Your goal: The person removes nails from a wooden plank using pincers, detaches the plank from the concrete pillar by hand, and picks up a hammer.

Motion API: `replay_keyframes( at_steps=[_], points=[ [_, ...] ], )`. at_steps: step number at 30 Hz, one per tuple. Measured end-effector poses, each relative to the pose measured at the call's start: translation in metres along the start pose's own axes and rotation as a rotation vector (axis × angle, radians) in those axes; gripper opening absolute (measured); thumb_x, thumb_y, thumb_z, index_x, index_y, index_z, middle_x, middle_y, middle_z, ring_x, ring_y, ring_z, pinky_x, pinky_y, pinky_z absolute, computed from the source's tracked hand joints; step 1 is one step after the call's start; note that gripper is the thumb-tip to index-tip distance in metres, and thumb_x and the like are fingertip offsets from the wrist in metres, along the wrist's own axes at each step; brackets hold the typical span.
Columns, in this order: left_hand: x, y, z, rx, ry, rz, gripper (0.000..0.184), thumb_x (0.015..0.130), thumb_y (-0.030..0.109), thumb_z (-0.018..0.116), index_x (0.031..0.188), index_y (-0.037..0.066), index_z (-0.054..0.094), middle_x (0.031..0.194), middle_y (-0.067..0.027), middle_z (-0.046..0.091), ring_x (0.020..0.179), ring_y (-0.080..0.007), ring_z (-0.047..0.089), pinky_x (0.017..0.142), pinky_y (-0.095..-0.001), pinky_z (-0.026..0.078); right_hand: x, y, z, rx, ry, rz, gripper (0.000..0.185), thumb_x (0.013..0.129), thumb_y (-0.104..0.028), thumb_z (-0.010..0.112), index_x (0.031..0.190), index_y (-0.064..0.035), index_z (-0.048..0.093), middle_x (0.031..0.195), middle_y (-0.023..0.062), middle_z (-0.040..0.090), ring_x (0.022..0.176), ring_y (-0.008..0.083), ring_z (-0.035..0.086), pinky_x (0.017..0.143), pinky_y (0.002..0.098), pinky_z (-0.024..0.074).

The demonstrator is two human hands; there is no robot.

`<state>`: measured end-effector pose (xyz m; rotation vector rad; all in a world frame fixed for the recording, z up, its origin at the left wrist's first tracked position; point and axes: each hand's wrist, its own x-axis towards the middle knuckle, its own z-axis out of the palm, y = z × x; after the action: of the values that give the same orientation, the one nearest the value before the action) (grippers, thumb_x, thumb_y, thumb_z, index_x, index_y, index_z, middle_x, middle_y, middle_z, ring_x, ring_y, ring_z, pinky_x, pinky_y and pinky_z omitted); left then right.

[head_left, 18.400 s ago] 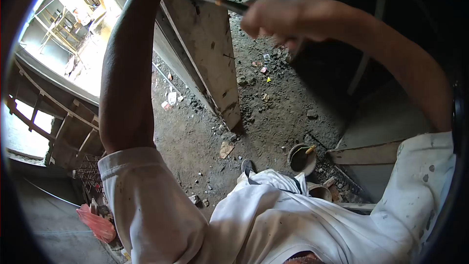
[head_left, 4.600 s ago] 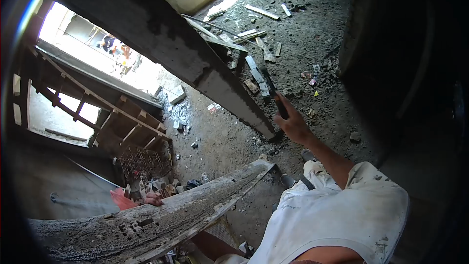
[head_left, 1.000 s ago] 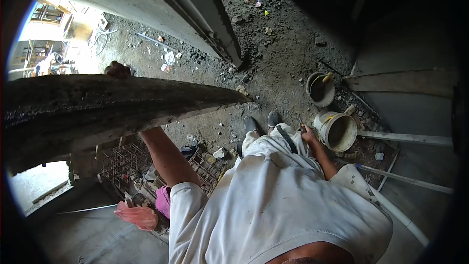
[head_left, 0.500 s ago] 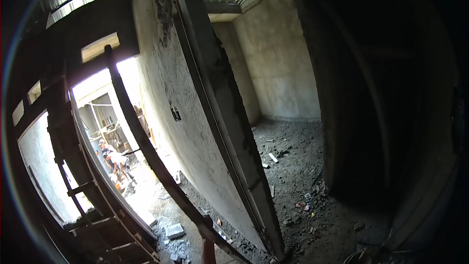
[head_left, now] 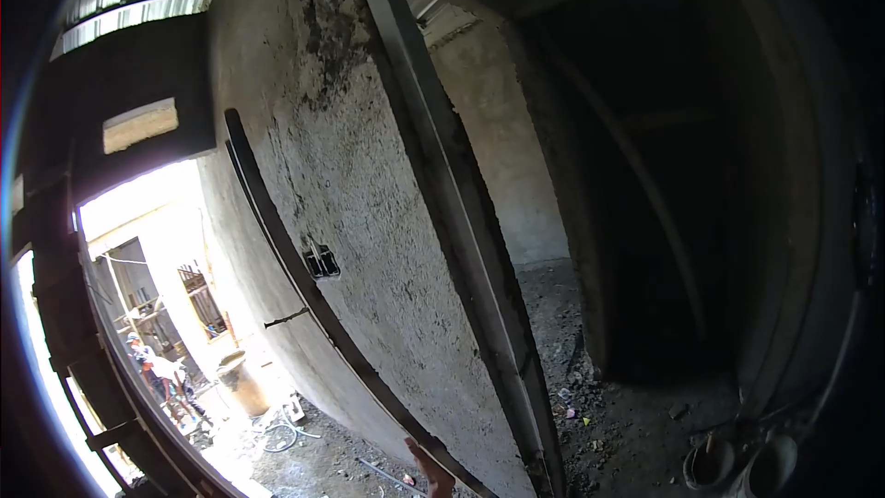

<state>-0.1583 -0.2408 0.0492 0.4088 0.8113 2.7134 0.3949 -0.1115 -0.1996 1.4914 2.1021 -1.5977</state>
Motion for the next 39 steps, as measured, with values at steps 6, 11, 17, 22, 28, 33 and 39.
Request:
replay_keyframes(
  at_steps=[6, 11, 17, 22, 28, 33, 39],
  points=[
    [-0.003, -0.024, -0.023, 0.047, -0.025, -0.031, 0.061, 0.097, 0.064, 0.038, 0.108, 0.008, 0.056, 0.081, -0.0027, 0.057, 0.067, -0.0168, 0.054, 0.059, -0.0298, 0.047, -0.031, -0.018, 0.059, 0.009, 0.054, 0.031, 0.072, 0.078, -0.027, 0.062, 0.145, -0.0103, 0.04, 0.136, 0.021, 0.054, 0.128, 0.0328, 0.05, 0.107, 0.0378, 0.0385],
    [-0.022, 0.015, 0.003, 0.181, -0.117, 0.023, 0.064, 0.097, 0.066, 0.037, 0.109, 0.006, 0.056, 0.085, -0.0042, 0.059, 0.071, -0.0166, 0.055, 0.063, -0.031, 0.048, -0.049, -0.017, 0.093, -0.002, 0.061, 0.057, 0.071, 0.078, -0.027, 0.062, 0.144, -0.0106, 0.043, 0.135, 0.0207, 0.055, 0.127, 0.0326, 0.051, 0.106, 0.0377, 0.039],
    [-0.089, 0.105, 0.103, 0.311, 0.032, 0.085, 0.077, 0.097, 0.069, 0.028, 0.109, -0.001, 0.059, 0.09, -0.0085, 0.062, 0.076, -0.0188, 0.059, 0.069, -0.0332, 0.051, -0.068, 0.004, 0.129, -0.021, 0.029, 0.079, 0.069, 0.077, -0.028, 0.063, 0.142, -0.0109, 0.045, 0.133, 0.0203, 0.056, 0.126, 0.0322, 0.052, 0.106, 0.0377, 0.0396],
    [-0.104, 0.115, 0.107, 0.372, -0.118, 0.014, 0.083, 0.098, 0.067, 0.031, 0.142, -0.003, 0.037, 0.137, -0.0158, 0.047, 0.12, -0.0264, 0.049, 0.105, -0.0399, 0.041, -0.083, 0.035, 0.16, -0.009, 0.004, 0.073, 0.068, 0.076, -0.028, 0.063, 0.141, -0.0111, 0.047, 0.132, 0.02, 0.057, 0.125, 0.032, 0.053, 0.105, 0.0377, 0.0401],
    [-0.12, 0.092, 0.132, 0.521, -0.013, 0.179, 0.079, 0.1, 0.064, 0.029, 0.122, -0.008, 0.054, 0.112, -0.0149, 0.062, 0.097, -0.0212, 0.058, 0.086, -0.0373, 0.049, -0.111, 0.053, 0.187, 0.069, 0.02, 0.082, 0.067, 0.076, -0.028, 0.063, 0.139, -0.0114, 0.05, 0.131, 0.0196, 0.058, 0.123, 0.0317, 0.054, 0.105, 0.0376, 0.0408],
    [-0.14, 0.082, 0.15, 0.631, -0.036, 0.129, 0.08, 0.101, 0.064, 0.025, 0.099, -0.009, 0.058, 0.088, -0.0119, 0.064, 0.079, -0.018, 0.055, 0.072, -0.036, 0.047, -0.125, 0.053, 0.199, 0.078, 0.14, 0.145, 0.067, 0.072, -0.03, 0.067, 0.135, -0.0115, 0.054, 0.127, 0.0175, 0.062, 0.12, 0.0288, 0.058, 0.102, 0.0369, 0.0438],
    [-0.157, 0.059, 0.16, 0.642, -0.122, 0.171, 0.061, 0.102, 0.057, 0.036, 0.075, 0.003, 0.045, 0.068, 0.0022, 0.043, 0.065, -0.01, 0.038, 0.058, -0.0304, 0.033, -0.071, 0.15, 0.224, -0.243, 0.532, -0.153, 0.041, 0.077, -0.026, 0.064, 0.114, -0.0094, 0.062, 0.105, 0.0155, 0.066, 0.099, 0.0301, 0.064, 0.086, 0.0383, 0.05]
  ],
)
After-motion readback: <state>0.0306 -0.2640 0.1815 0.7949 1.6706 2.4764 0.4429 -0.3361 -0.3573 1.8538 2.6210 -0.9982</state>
